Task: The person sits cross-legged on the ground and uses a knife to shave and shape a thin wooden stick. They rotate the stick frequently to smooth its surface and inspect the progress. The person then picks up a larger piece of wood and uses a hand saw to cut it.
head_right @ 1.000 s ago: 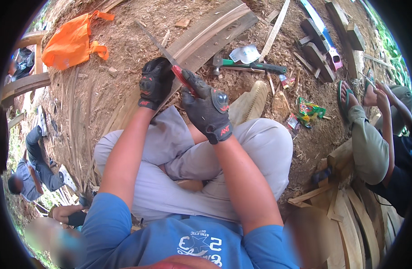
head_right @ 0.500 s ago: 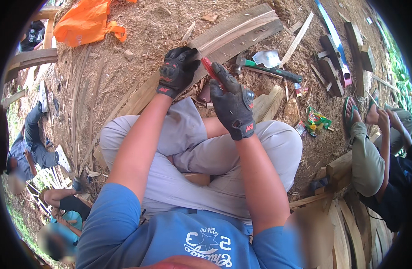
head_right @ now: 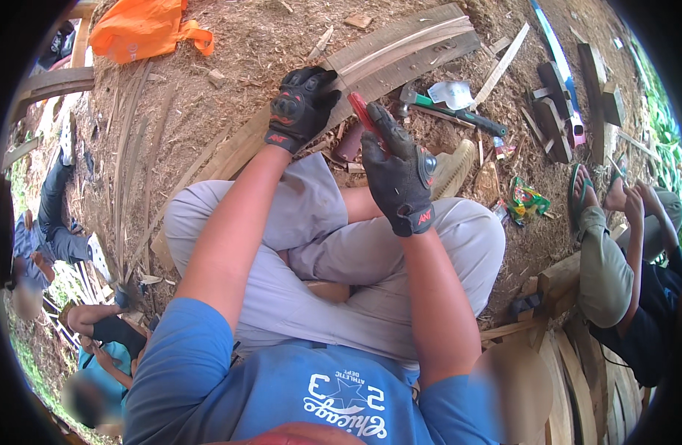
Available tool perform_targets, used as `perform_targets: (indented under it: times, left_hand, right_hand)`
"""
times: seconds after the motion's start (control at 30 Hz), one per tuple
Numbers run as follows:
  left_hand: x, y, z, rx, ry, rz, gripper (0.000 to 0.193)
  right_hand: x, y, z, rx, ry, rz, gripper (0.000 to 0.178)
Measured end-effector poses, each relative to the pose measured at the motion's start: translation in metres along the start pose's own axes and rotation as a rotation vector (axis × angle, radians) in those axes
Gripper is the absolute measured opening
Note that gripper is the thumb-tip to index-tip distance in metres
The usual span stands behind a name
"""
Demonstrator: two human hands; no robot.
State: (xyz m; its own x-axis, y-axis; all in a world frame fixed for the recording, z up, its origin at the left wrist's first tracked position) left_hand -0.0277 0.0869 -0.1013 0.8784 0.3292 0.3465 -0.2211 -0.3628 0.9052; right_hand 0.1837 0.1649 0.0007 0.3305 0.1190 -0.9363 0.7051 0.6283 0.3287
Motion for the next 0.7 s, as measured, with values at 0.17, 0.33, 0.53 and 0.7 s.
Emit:
perform_targets:
  times: [0.17, 0.33, 0.53, 0.7]
  left_hand:
    - [0.003, 0.001, -0.003, -0.032, 0.01, -0.012, 0.027]
    - [0.0, -0.001, 0.0, -0.002, 0.003, -0.035, 0.027]
    - [0.004, 0.001, -0.004, -0.027, -0.041, -0.075, 0.029]
    - [0.002, -0.003, -0.004, -0.012, -0.088, -0.111, 0.025]
  right_hand:
    - [0.003, -0.004, 0.003, 0.006, 0.113, 0.004, 0.043]
    - [0.001, 0.004, 0.004, -0.016, 0.078, 0.02, 0.045]
    - [-0.005, 0.005, 0.006, -0.013, 0.078, 0.059, 0.047]
    - [-0.012, 0.007, 0.005, -0.02, 0.07, -0.035, 0.046]
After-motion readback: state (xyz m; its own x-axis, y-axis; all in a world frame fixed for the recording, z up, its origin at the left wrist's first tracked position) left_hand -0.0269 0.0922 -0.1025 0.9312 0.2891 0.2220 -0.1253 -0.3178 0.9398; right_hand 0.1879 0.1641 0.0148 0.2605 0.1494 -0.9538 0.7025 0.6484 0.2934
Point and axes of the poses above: each hand's wrist, its own z-axis away from the middle knuckle, its own y-axis out of the back of the hand, x = y × z, the point moved 1 cm from there along -z, towards the middle knuckle, and after that the axes turned 13 degrees about -z, right-handed, at the moved point
